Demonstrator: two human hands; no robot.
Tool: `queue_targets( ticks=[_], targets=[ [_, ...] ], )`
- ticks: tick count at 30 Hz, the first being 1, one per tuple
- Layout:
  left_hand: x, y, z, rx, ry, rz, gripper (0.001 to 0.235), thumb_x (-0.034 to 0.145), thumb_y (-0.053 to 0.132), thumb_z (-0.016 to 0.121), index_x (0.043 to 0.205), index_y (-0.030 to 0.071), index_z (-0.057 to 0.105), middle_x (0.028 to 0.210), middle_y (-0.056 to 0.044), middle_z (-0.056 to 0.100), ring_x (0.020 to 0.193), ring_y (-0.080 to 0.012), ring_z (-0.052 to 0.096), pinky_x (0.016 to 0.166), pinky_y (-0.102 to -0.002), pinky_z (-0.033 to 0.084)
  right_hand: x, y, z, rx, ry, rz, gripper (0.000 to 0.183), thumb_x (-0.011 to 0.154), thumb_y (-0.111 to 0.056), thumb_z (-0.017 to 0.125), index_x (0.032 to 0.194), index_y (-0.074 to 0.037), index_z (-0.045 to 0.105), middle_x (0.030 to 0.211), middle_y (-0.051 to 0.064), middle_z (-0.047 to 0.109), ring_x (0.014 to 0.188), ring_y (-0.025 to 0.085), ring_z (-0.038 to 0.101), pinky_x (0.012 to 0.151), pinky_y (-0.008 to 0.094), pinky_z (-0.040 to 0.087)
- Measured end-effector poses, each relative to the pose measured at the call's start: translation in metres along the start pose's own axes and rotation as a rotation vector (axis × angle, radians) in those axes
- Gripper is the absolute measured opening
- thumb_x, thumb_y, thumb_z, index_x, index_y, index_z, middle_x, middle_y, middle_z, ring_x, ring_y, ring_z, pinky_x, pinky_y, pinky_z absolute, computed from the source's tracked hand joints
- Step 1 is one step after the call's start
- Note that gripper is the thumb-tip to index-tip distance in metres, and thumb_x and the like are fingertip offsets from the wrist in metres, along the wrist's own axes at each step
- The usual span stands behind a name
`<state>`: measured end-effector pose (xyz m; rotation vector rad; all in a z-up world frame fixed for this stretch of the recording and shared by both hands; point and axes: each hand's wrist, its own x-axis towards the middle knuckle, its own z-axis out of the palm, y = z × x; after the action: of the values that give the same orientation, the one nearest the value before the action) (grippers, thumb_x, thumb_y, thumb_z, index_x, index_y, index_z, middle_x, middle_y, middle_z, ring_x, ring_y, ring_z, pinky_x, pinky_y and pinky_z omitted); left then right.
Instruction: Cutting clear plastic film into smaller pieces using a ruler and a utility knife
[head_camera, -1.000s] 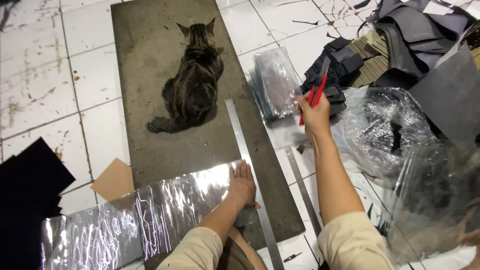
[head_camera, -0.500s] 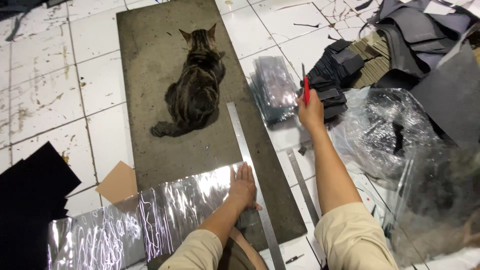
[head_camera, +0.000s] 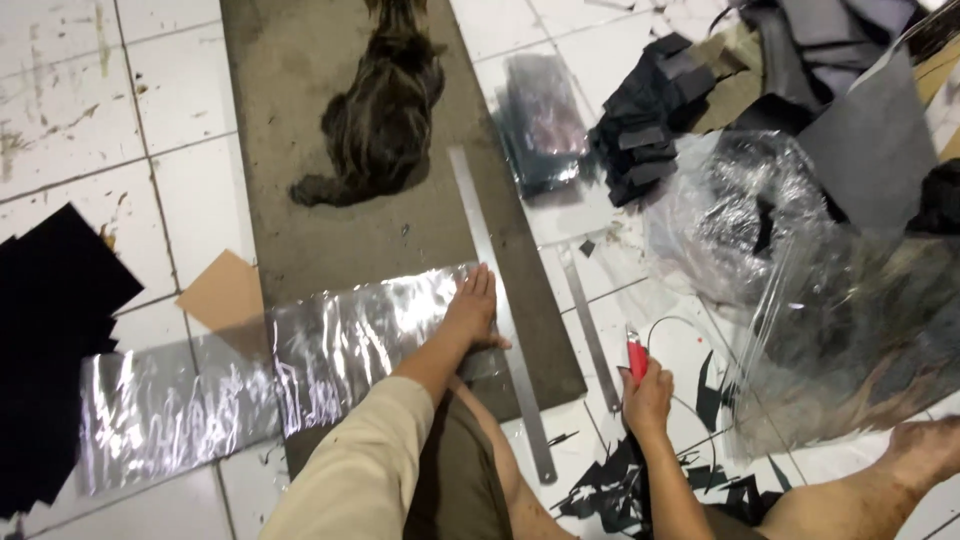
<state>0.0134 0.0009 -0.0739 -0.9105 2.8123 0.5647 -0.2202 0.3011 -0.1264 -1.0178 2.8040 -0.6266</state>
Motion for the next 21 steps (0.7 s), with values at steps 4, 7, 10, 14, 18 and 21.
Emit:
queue_targets(
  ticks=[4,7,10,14,18,21],
  targets=[
    [-0.001,0.018,-0.024,-0.009,-0.115,-0.052,0.15,0.061,0.059,0.097,0.158,-0.009,0.005,0.168,-0.028,-0.006,0.156,-0.041,-0.004,0.125,-0.048,0.008,-0.026,-0.029,-0.011,-0.024,0.11,-0.093,0.053,0.093,-0.024,0.068,0.138,-0.002,0.053,0.124,0.026,0.048,0.108,0.043,0.046,0.096,0.054,0.038],
    [0.008,0.015,0.0,-0.029,-0.063,-0.021,0.15,0.062,0.063,0.094,0.159,-0.007,0.005,0.169,-0.026,-0.004,0.157,-0.0389,-0.003,0.125,-0.047,0.008,-0.065,-0.072,-0.019,0.151,0.142,-0.335,0.042,0.093,-0.021,0.062,0.124,0.007,0.06,0.116,0.024,0.059,0.106,0.037,0.056,0.096,0.047,0.043],
    [0.02,-0.002,0.013,-0.137,0.02,0.023,0.144,0.063,0.065,0.09,0.159,-0.005,0.009,0.168,-0.027,0.0,0.156,-0.0399,0.0,0.124,-0.049,0.011,-0.105,-0.118,-0.025,0.174,-0.23,-0.246,0.068,0.096,-0.052,0.054,0.14,0.0,0.049,0.124,0.018,0.05,0.115,0.031,0.052,0.098,0.043,0.046],
    [-0.011,-0.044,0.007,-0.052,0.008,0.007,0.139,0.062,0.061,0.091,0.162,0.006,0.012,0.17,-0.017,0.004,0.156,-0.0349,0.008,0.124,-0.045,0.017,-0.131,-0.123,-0.027,0.226,-0.318,-0.245,0.071,0.091,-0.032,0.067,0.148,-0.005,0.036,0.116,0.018,0.048,0.1,0.036,0.058,0.084,0.047,0.052],
    [-0.078,-0.083,-0.02,-0.028,-0.021,-0.02,0.129,0.066,0.064,0.086,0.163,0.016,0.015,0.172,-0.007,0.003,0.158,-0.0276,0.003,0.126,-0.043,0.01,-0.135,-0.116,-0.02,0.369,-0.294,-0.284,0.065,0.09,-0.008,0.06,0.15,-0.003,0.035,0.13,0.02,0.056,0.107,0.037,0.065,0.085,0.045,0.054],
    [-0.08,-0.069,-0.033,0.021,-0.138,-0.074,0.128,0.07,0.071,0.077,0.163,0.015,0.01,0.172,-0.007,-0.001,0.157,-0.0292,-0.004,0.127,-0.046,0.004,-0.145,-0.12,-0.009,0.459,-0.426,-0.216,0.069,0.097,-0.011,0.053,0.157,-0.007,0.02,0.127,0.017,0.056,0.107,0.034,0.067,0.092,0.047,0.063]
  ],
)
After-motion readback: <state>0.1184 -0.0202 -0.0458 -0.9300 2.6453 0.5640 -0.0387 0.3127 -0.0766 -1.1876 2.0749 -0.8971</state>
